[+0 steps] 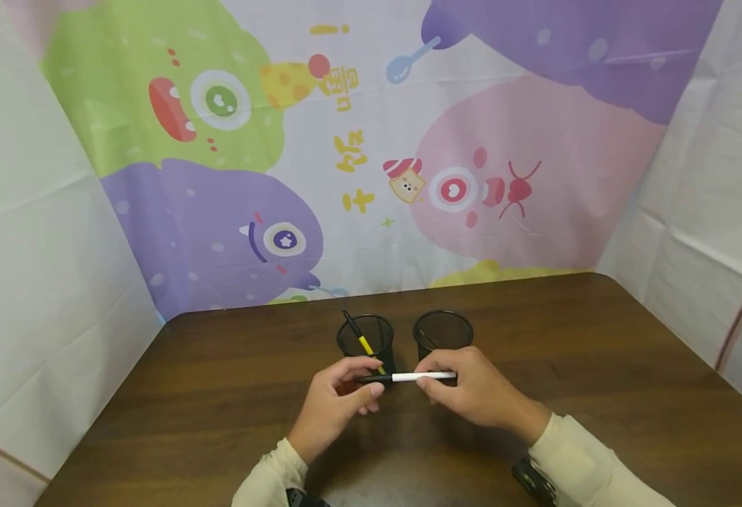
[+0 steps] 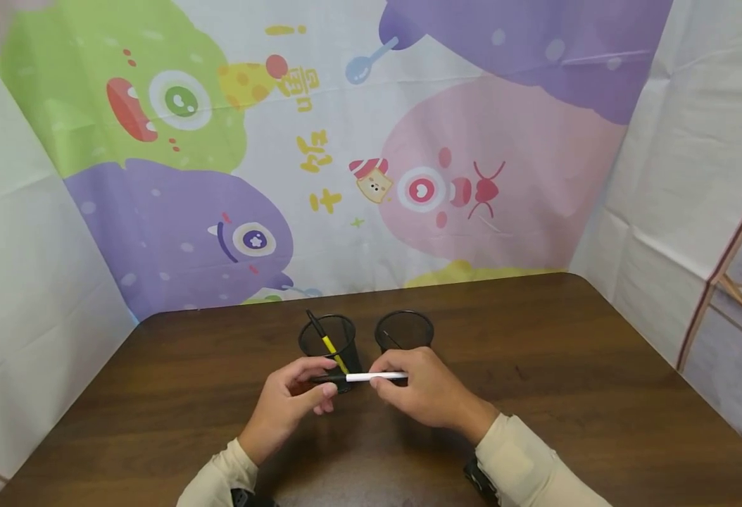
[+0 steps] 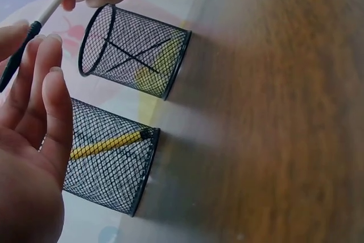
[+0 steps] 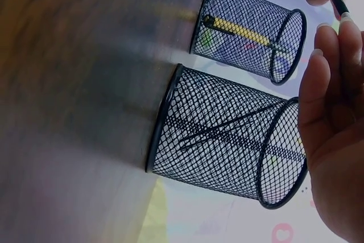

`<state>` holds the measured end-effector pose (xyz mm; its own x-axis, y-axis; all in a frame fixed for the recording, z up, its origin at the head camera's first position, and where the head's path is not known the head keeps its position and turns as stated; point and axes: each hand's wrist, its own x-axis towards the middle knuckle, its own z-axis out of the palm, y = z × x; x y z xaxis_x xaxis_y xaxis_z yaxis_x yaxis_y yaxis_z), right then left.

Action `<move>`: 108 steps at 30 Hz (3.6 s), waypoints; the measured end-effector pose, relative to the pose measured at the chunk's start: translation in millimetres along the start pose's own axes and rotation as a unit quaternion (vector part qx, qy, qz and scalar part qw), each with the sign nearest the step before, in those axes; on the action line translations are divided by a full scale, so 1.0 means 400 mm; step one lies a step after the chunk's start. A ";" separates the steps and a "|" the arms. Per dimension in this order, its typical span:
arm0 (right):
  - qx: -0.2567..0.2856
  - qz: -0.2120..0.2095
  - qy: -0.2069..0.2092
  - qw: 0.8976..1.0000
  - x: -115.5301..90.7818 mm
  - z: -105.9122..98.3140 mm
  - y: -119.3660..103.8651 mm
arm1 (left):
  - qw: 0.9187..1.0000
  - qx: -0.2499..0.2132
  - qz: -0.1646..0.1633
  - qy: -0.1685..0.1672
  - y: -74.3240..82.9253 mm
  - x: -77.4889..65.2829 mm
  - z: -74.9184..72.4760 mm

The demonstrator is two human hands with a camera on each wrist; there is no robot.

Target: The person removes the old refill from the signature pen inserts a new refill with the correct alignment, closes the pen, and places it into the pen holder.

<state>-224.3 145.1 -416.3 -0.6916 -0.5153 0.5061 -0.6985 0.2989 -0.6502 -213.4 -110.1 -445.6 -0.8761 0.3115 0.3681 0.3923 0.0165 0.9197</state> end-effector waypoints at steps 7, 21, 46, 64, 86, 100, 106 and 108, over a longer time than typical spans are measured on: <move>-0.001 0.003 -0.003 1.000 0.000 -0.001 0.000 | 1.000 0.012 0.009 0.004 -0.004 0.000 0.004; 0.009 0.000 -0.002 1.000 -0.008 0.002 0.004 | 1.000 0.012 -0.021 0.005 -0.004 0.000 0.006; 0.004 -0.018 0.006 1.000 -0.002 0.008 0.002 | 0.999 0.022 -0.028 0.011 0.007 -0.001 0.005; 0.004 -0.039 0.006 0.999 -0.002 0.009 0.005 | 0.999 0.022 -0.023 0.008 0.007 -0.003 0.014; -0.014 -0.064 0.015 0.998 0.002 0.014 0.015 | 0.998 0.042 -0.044 0.008 0.006 0.001 0.007; -0.005 -0.060 0.012 0.998 -0.003 0.015 0.010 | 0.999 0.022 -0.030 -0.009 0.000 -0.006 0.007; -0.005 -0.052 0.008 0.999 -0.008 0.015 0.011 | 0.997 0.051 0.050 0.011 0.006 -0.010 0.025; -0.005 -0.053 0.008 0.999 -0.008 0.015 0.010 | 0.996 0.064 0.066 0.015 0.006 -0.008 0.031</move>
<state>-223.9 143.3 -423.9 -0.6163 -0.5317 0.5809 -0.7698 0.2512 -0.5868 -206.2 -99.2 -446.5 -0.8212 0.2908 0.4909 0.5360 0.0982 0.8385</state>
